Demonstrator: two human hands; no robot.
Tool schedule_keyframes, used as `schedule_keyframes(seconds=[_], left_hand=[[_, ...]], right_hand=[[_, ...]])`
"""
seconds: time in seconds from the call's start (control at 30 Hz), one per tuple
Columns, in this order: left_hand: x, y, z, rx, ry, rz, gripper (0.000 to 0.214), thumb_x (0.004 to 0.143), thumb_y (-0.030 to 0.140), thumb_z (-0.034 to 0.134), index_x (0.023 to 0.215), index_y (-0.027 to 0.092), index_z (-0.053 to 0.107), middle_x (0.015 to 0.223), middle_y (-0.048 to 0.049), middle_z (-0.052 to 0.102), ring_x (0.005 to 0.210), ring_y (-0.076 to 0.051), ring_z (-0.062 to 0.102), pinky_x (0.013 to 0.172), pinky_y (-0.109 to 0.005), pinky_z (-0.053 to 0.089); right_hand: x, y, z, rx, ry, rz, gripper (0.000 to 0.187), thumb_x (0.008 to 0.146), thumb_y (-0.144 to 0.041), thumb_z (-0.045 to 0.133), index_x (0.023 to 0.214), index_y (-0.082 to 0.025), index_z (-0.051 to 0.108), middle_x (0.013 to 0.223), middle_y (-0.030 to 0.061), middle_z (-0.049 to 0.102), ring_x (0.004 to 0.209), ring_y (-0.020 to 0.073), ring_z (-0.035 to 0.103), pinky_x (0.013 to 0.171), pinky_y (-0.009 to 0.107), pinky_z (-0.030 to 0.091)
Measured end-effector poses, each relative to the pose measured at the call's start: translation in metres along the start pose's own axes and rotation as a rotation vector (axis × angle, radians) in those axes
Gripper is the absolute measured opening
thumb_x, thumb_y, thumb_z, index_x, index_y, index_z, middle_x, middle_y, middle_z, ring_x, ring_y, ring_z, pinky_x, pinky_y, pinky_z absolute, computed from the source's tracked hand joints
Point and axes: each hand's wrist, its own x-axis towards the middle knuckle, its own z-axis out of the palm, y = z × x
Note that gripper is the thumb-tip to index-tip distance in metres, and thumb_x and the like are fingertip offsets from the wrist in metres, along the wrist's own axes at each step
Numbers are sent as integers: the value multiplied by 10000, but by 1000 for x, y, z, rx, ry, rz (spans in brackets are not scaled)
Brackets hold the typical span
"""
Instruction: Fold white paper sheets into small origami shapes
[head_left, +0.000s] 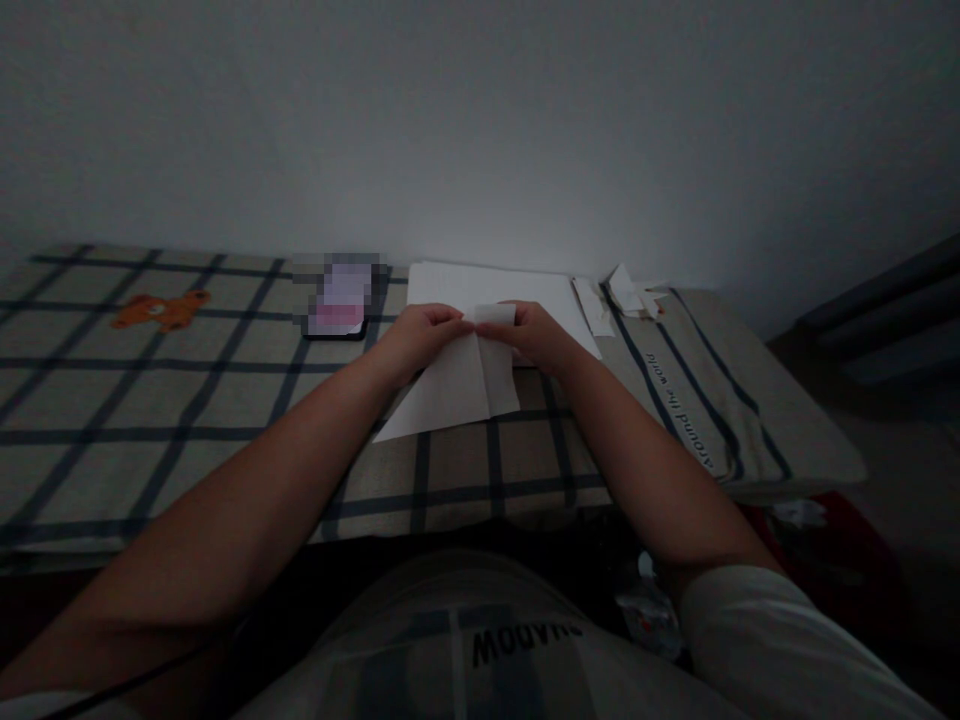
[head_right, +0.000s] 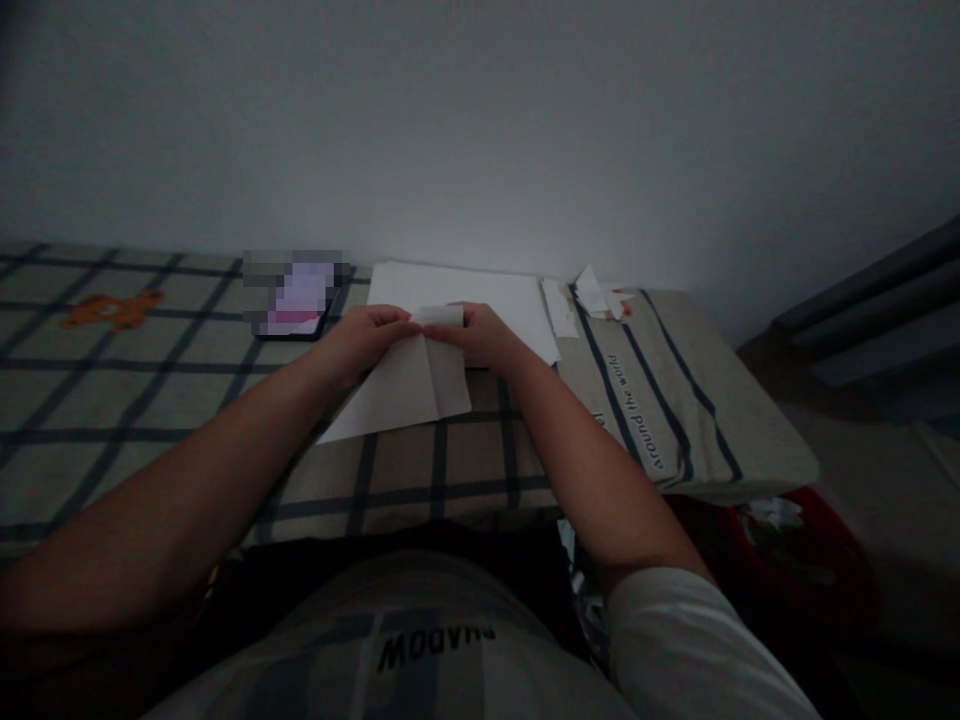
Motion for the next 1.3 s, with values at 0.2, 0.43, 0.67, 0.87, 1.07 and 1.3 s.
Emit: schedule_keyframes(seconds=[0.2, 0.43, 0.67, 0.87, 1.07, 1.3], left_hand=[[2, -3, 1, 16, 13, 6, 181, 731, 372, 664, 729, 192, 647, 659, -8, 601, 558, -140, 527, 480, -236, 355], [1, 1, -2, 54, 73, 65, 251, 730, 406, 660, 654, 201, 537, 584, 33, 448, 502, -102, 388, 454, -222, 260], [-3, 6, -4, -5, 5, -41, 245, 677, 393, 732, 705, 197, 587, 596, 24, 491, 476, -106, 420, 436, -219, 257], [-3, 7, -4, -51, 67, -35, 239, 671, 366, 725, 648, 201, 553, 546, 34, 470, 452, -103, 408, 427, -224, 260], [-1, 6, -3, -103, 83, -41, 217, 673, 360, 723, 670, 194, 583, 570, 20, 514, 442, -109, 447, 410, -229, 268], [2, 2, -5, -78, 90, -29, 212, 682, 378, 718, 703, 205, 597, 593, 2, 539, 462, -125, 474, 432, -245, 313]], right_hand=[[-3, -5, 1, -140, 44, -129, 337, 711, -479, 779, 778, -167, 672, 709, -1, 636, 672, 137, 520, 602, 259, 406], [1, -2, -4, -62, 25, -38, 351, 689, -471, 791, 803, -157, 683, 763, 19, 658, 698, 146, 541, 652, 283, 428], [2, -3, -8, -83, 105, -65, 316, 723, -458, 760, 784, -160, 675, 731, 1, 619, 675, 132, 496, 634, 282, 381], [3, -4, -9, -194, 229, -211, 296, 764, -478, 722, 776, -190, 657, 763, 7, 616, 734, 146, 508, 686, 298, 405], [2, -6, -7, -213, 283, -271, 243, 771, -422, 735, 729, -203, 637, 733, -3, 598, 709, 141, 505, 741, 323, 418], [2, -7, -7, -232, 289, -273, 223, 794, -411, 714, 744, -209, 636, 767, 1, 599, 755, 149, 520, 744, 316, 421]])
